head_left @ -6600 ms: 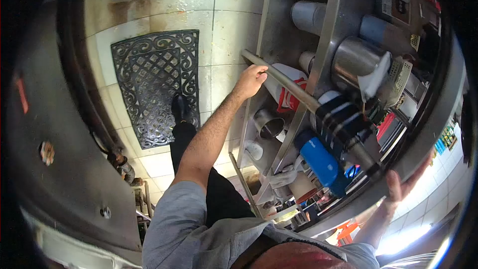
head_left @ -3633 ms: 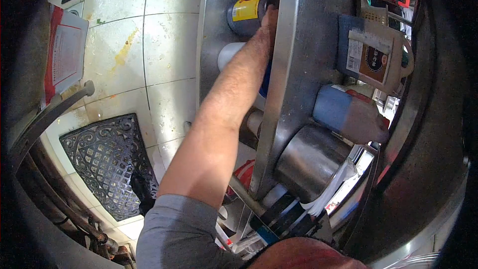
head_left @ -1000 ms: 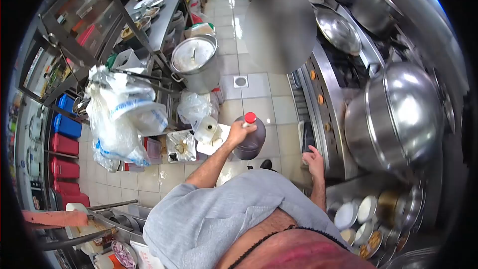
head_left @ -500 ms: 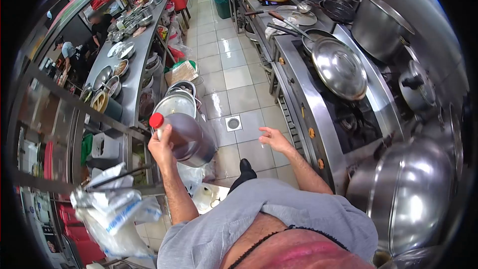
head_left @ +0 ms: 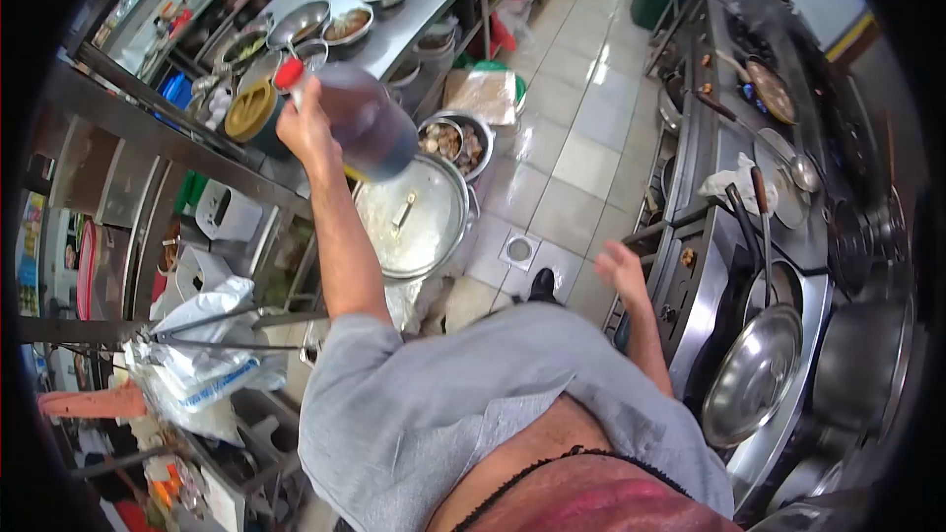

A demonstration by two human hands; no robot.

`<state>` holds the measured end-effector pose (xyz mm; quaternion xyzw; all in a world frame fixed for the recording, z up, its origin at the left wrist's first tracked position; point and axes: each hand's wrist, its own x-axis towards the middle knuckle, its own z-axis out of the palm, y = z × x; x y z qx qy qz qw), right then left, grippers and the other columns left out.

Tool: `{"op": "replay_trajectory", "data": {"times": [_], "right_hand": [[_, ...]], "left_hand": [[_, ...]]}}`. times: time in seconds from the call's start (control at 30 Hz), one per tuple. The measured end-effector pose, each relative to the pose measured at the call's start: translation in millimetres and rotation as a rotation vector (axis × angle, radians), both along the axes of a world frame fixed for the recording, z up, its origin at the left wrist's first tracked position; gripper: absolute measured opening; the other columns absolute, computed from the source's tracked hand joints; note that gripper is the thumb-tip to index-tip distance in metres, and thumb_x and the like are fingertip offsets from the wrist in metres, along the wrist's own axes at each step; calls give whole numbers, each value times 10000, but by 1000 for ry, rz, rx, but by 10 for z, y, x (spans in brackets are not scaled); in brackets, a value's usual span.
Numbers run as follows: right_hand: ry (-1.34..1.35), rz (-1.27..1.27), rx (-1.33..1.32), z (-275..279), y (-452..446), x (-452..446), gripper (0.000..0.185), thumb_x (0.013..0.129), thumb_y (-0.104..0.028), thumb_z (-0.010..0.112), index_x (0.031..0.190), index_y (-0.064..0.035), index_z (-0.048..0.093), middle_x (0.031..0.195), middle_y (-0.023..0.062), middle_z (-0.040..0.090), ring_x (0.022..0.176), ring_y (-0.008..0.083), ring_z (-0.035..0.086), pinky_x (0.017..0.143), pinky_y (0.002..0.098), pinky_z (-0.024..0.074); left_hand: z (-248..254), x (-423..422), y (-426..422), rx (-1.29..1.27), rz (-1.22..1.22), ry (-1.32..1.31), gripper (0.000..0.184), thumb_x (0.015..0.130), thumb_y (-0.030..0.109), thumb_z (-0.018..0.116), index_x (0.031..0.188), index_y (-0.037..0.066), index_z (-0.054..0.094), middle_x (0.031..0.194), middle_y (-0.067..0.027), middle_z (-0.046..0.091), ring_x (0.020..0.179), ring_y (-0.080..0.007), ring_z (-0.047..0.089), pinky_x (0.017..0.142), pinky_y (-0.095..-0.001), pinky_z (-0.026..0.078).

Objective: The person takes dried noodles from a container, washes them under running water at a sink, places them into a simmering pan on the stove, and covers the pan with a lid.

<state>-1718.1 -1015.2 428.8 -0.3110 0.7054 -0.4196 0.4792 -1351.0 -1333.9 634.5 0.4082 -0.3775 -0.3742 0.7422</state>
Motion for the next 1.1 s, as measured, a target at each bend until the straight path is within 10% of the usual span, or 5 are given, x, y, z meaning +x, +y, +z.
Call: {"op": "replay_trajectory", "data": {"times": [0.3,0.83,1.1], "right_hand": [[10,258,-80,326,-2117,-753,425,833,-169,587,1212,-5,486,820,50,603,740,110,546,647,248,414],[-74,268,396,-582,-3998,-1807,496,815,-202,599,1258,-52,435,944,46,590,767,125,576,685,291,441],[73,494,318,-731,-5908,-2371,508,802,-205,602,1254,-39,440,992,71,588,785,136,576,683,307,438]], "left_hand": [[-147,33,-1361,-90,456,-74,219,744,116,707,763,-73,597,753,-87,624,617,-154,572,555,-292,467],[-303,-24,-2034,23,1054,-337,326,784,223,668,795,-95,597,722,-144,628,619,-208,584,603,-325,484],[-466,-578,-1825,109,1548,-786,478,757,203,699,1060,-70,451,1030,-161,391,886,-240,447,803,-376,408]]}}
